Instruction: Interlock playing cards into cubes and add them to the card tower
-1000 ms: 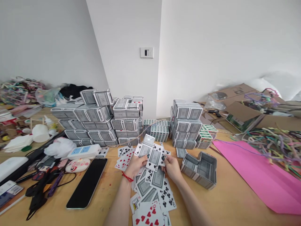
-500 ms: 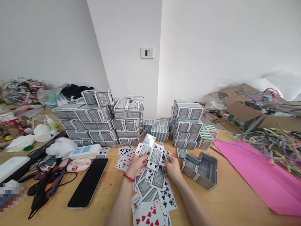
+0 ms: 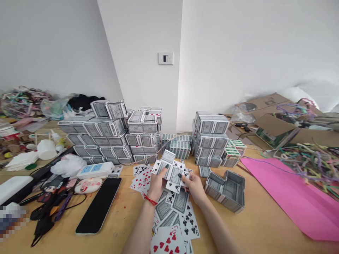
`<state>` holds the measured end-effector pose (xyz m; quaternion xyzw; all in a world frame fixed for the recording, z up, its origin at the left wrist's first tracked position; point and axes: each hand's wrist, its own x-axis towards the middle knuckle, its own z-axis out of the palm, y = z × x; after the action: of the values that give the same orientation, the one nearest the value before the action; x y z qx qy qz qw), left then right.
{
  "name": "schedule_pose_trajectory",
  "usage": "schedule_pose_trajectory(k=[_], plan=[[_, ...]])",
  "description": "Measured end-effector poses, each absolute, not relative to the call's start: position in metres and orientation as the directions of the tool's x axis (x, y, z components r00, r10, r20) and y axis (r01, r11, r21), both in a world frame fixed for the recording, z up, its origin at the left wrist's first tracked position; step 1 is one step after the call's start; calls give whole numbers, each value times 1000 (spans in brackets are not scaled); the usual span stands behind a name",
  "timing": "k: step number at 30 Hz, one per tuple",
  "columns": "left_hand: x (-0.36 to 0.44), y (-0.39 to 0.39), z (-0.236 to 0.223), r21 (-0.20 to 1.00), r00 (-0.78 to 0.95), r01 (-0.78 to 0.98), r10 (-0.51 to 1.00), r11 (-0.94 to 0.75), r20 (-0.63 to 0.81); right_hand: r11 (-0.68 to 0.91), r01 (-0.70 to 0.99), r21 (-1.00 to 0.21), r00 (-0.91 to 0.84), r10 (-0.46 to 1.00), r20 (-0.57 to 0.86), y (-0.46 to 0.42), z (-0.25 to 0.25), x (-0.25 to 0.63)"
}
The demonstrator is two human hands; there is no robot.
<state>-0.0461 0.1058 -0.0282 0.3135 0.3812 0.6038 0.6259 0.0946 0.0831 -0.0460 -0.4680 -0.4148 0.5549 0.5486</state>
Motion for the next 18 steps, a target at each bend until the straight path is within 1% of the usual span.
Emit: schedule_pose_trajectory(k=[2,5,8,11,13,15,18], plan=[[-44,108,-30,869,-103,-495,991,26,-89,-82,-317,-945,14,996,-91,82,-46,93],[-44,110,-31,935,-269,-348,963,-71,-26,-101,-413,-905,28,992,-123,80,-43,88],[-44,109,-29,974,-320,-202,947,-105,36,-115,-422,-899,46,988,-148,78,-39,85],[-44,106,-25,988,-353,-119,934,-94,47,-126,-395,-910,37,988,-153,77,-38,85],[-42,104,-23,990,-373,-101,926,-94,50,-129,-397,-909,33,987,-155,77,-38,85],[-40,102,-22,988,-379,-124,924,-93,39,-134,-416,-899,32,986,-162,77,-39,86],[-37,101,-22,976,-370,-214,928,-41,-42,-139,-456,-879,16,986,-164,76,-40,85]])
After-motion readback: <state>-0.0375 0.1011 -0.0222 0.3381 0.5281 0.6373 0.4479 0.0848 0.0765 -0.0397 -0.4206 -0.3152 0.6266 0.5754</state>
